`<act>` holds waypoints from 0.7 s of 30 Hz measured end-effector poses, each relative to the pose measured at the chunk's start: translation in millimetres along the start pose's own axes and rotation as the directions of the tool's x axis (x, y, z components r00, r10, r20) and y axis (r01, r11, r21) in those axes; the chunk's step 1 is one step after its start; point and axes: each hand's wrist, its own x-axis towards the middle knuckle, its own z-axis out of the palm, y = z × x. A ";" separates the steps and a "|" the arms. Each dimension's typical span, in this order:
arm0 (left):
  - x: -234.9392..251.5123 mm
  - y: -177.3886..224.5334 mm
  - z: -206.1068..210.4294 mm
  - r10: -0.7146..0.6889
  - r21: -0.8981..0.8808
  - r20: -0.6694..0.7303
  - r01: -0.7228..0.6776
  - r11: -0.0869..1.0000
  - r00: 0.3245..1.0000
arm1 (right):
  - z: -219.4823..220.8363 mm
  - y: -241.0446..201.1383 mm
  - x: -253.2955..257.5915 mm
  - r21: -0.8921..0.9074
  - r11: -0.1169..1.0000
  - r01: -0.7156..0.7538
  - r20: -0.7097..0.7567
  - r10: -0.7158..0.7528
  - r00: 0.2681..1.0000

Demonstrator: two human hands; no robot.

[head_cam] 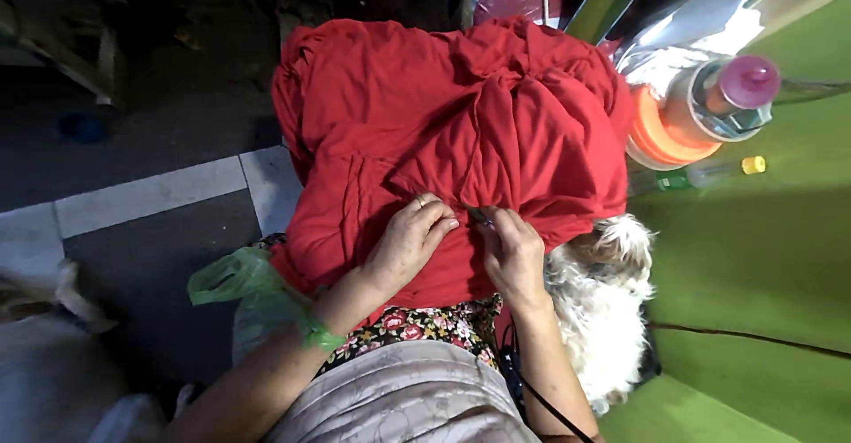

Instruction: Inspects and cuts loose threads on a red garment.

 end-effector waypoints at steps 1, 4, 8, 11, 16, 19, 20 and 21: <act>-0.4 1.4 -1.0 -0.039 -0.019 0.003 0.039 0.999 0.999 | -0.1 3.8 -0.1 0.035 0.999 -0.021 -0.001 0.021 1.000; -0.7 8.7 -13.8 -0.283 -0.199 0.078 0.293 0.935 0.956 | -2.9 15.3 -1.1 0.194 0.974 -0.120 0.041 0.114 0.993; -5.0 1.3 -25.8 -0.436 -0.416 0.029 0.407 0.813 0.900 | -7.2 20.6 -6.1 0.336 0.911 -0.239 0.117 0.212 0.970; -4.5 -6.2 -24.1 -0.370 -0.386 -0.123 0.299 0.873 0.921 | -10.2 17.6 -6.9 0.385 0.871 -0.304 0.149 0.266 0.952; 8.2 -12.5 -16.9 -0.080 -0.093 -0.207 0.062 0.994 0.975 | -13.8 8.9 -3.4 0.447 0.852 -0.272 0.096 0.256 0.962; 16.8 -13.9 -8.5 0.038 0.025 -0.180 -0.034 0.999 0.983 | -12.7 1.8 -0.6 0.488 0.851 -0.193 0.051 0.192 0.980; 18.6 -14.2 -5.7 0.060 0.063 -0.158 -0.051 0.997 0.986 | -10.7 1.0 0.5 0.485 0.858 -0.170 0.050 0.167 0.985; 19.7 -14.3 -3.8 0.063 0.091 -0.125 -0.052 0.995 0.990 | -8.1 0.6 1.8 0.469 0.869 -0.159 0.056 0.150 0.987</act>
